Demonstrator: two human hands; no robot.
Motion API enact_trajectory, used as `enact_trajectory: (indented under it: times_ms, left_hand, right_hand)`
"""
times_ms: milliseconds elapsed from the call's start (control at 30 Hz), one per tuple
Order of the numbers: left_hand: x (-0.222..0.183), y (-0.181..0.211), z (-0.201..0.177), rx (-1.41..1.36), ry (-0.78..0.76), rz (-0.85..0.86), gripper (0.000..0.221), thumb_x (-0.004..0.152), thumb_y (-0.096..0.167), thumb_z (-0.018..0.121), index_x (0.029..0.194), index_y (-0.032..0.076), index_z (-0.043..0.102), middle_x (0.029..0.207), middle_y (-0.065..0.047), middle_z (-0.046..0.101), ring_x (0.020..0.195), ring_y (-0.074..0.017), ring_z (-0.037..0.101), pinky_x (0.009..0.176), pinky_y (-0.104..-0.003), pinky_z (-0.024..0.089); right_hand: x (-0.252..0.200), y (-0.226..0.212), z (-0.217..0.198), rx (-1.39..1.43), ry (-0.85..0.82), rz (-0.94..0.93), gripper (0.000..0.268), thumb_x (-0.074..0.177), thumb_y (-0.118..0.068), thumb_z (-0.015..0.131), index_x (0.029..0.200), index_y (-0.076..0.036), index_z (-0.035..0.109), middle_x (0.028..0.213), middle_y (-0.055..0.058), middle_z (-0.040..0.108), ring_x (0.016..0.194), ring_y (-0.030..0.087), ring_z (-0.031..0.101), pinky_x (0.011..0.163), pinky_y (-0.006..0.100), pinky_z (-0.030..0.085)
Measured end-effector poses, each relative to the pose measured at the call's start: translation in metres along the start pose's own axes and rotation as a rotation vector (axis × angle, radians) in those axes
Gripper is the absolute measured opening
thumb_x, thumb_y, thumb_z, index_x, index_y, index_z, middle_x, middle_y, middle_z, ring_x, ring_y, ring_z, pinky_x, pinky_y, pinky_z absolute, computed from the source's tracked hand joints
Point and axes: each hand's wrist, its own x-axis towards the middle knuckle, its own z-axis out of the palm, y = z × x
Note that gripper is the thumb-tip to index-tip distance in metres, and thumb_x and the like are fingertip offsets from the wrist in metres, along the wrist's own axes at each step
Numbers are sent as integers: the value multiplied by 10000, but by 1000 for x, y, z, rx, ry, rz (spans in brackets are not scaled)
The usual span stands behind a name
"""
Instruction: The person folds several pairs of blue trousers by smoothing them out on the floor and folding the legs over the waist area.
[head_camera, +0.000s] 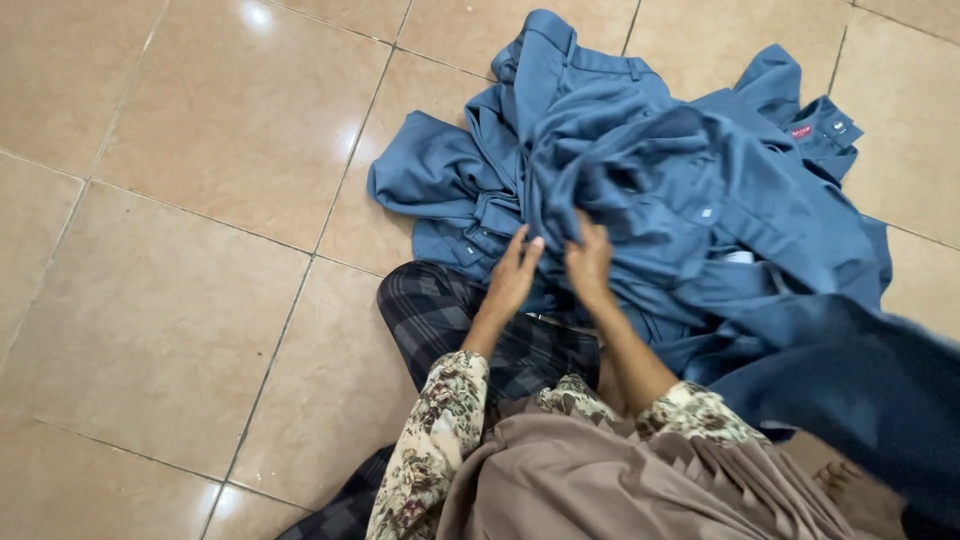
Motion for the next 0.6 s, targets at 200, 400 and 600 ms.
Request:
enact_trajectory:
  times_ms: [200, 400, 600]
  left_hand:
    - [8, -2, -45, -206, 553, 61, 835, 935, 489, 715, 1495, -33, 381, 1458, -371, 467, 1411, -482, 424, 1202, -550, 309]
    - [42, -83, -149, -409, 1005, -117, 482, 914, 267, 710, 1303, -14, 671, 1336, -245, 636, 1361, -352, 513, 1129, -489, 391]
    - [-20, 15, -164, -632, 991, 100, 505, 892, 347, 720, 1216, -40, 699, 1216, -315, 677, 1245, -393, 621, 1031, -466, 504]
  right_hand:
    - [-36, -29, 137, 476, -436, 74, 356, 837, 13, 670, 1180, -30, 753, 1075, 279, 730, 1068, 448, 678, 949, 523, 504]
    - [-37, -198, 70, 601, -726, -195, 416, 981, -113, 641, 1396, -123, 657, 1406, 157, 632, 1337, 337, 564, 1137, 468, 428]
    - [-6, -218, -56, 462, -251, -536, 353, 902, 15, 712, 1204, -155, 773, 1240, 77, 730, 1176, 273, 668, 1074, 400, 488]
